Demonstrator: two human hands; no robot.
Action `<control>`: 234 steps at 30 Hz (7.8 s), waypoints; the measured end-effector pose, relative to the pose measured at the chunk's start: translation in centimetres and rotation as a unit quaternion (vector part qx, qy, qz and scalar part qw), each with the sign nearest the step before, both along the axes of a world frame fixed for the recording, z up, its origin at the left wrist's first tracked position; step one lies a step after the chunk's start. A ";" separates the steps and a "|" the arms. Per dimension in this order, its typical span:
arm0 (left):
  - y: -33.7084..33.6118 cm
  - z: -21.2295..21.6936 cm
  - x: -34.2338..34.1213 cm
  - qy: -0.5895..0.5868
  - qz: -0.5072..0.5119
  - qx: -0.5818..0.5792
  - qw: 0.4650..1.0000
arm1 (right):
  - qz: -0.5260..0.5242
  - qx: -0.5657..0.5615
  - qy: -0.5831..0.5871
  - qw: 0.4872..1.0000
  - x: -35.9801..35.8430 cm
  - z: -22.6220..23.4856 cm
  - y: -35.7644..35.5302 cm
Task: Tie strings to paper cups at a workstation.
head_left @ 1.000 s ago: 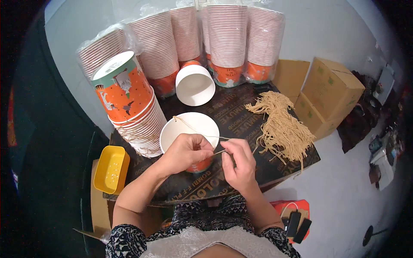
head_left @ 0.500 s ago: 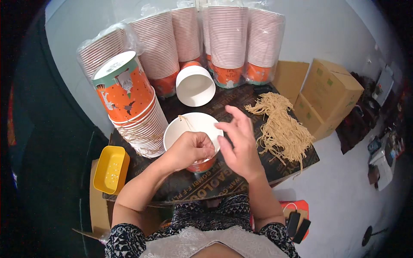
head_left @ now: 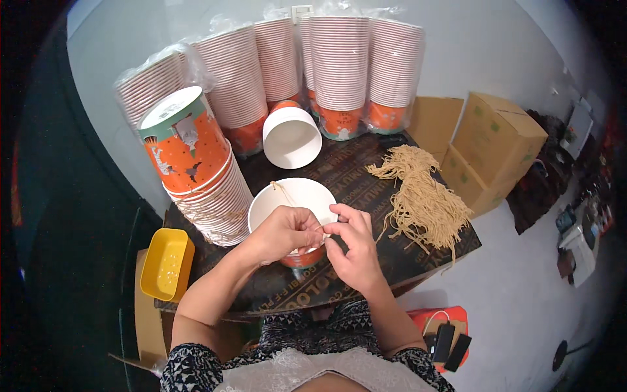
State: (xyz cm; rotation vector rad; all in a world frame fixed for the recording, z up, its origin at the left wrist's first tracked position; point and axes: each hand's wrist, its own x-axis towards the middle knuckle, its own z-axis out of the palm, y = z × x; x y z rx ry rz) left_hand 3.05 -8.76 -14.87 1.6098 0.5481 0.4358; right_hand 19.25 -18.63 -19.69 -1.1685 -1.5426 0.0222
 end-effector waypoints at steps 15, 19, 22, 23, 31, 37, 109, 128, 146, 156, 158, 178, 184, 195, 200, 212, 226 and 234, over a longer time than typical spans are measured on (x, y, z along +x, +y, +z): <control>0.1 0.2 0.0 -0.009 0.010 -0.017 1.000 | -0.026 0.055 0.035 0.998 -1.1 -0.4 0.0; 0.4 0.0 -0.1 -0.016 -0.007 -0.016 1.000 | -0.032 0.096 -0.042 0.994 -1.1 -0.7 -0.2; 0.0 0.0 -0.1 -0.020 -0.006 0.019 1.000 | -0.015 0.090 -0.050 0.995 -0.2 -0.8 0.4; 0.0 -0.1 -0.1 -0.020 -0.006 0.020 1.000 | -0.029 0.083 -0.061 0.994 0.0 -0.9 0.6; -1.0 -0.9 -0.3 0.034 0.047 0.241 0.969 | -0.007 0.016 -0.101 0.995 0.3 -0.1 0.9; -2.7 -1.3 0.1 -0.010 0.132 0.508 0.851 | -0.003 0.010 -0.094 0.996 0.4 -0.1 1.0; -4.5 -2.1 -2.0 -0.055 0.088 0.557 0.824 | -0.017 0.098 0.085 0.991 -3.2 -3.9 -0.5; -3.3 -2.3 -1.8 -0.060 0.099 0.493 0.862 | 0.044 0.093 0.150 0.983 -3.3 -3.7 -1.1; -4.0 -2.6 -2.3 -0.065 0.091 0.549 0.829 | -0.053 0.090 0.148 0.983 -2.0 -4.6 -1.4; -4.1 -3.1 -4.2 -0.032 0.152 0.526 0.836 | -0.057 0.093 0.103 0.989 -1.8 -6.0 -1.9; -3.7 -2.9 -4.8 -0.020 0.187 0.523 0.831 | -0.024 0.088 0.068 0.994 -1.9 -5.8 -2.3; -9.6 6.7 -14.3 0.142 0.451 0.483 0.737 | -0.079 0.022 0.057 0.995 2.4 -8.7 -4.8; -8.3 12.7 -18.2 0.365 0.513 0.672 0.389 | -0.022 -0.052 0.107 0.993 2.5 -8.6 -3.9; 6.5 20.9 -8.9 0.455 0.279 0.831 0.155 | 0.001 -0.043 0.070 0.997 2.2 -8.5 -4.9; 9.6 18.0 -5.3 0.436 0.233 0.847 0.195 | 0.007 -0.032 0.075 0.997 2.5 -8.8 -5.1; 5.8 11.4 -2.6 0.306 0.220 0.858 0.348 | 0.015 -0.022 0.034 0.999 2.4 -9.1 -4.5; 7.1 14.4 -4.9 0.239 0.338 0.812 0.411 | -0.010 -0.038 0.011 0.999 2.2 -9.5 -4.6; 4.8 8.0 -2.7 0.160 0.322 0.828 0.431 | -0.006 -0.037 0.016 0.999 2.1 -8.9 -4.6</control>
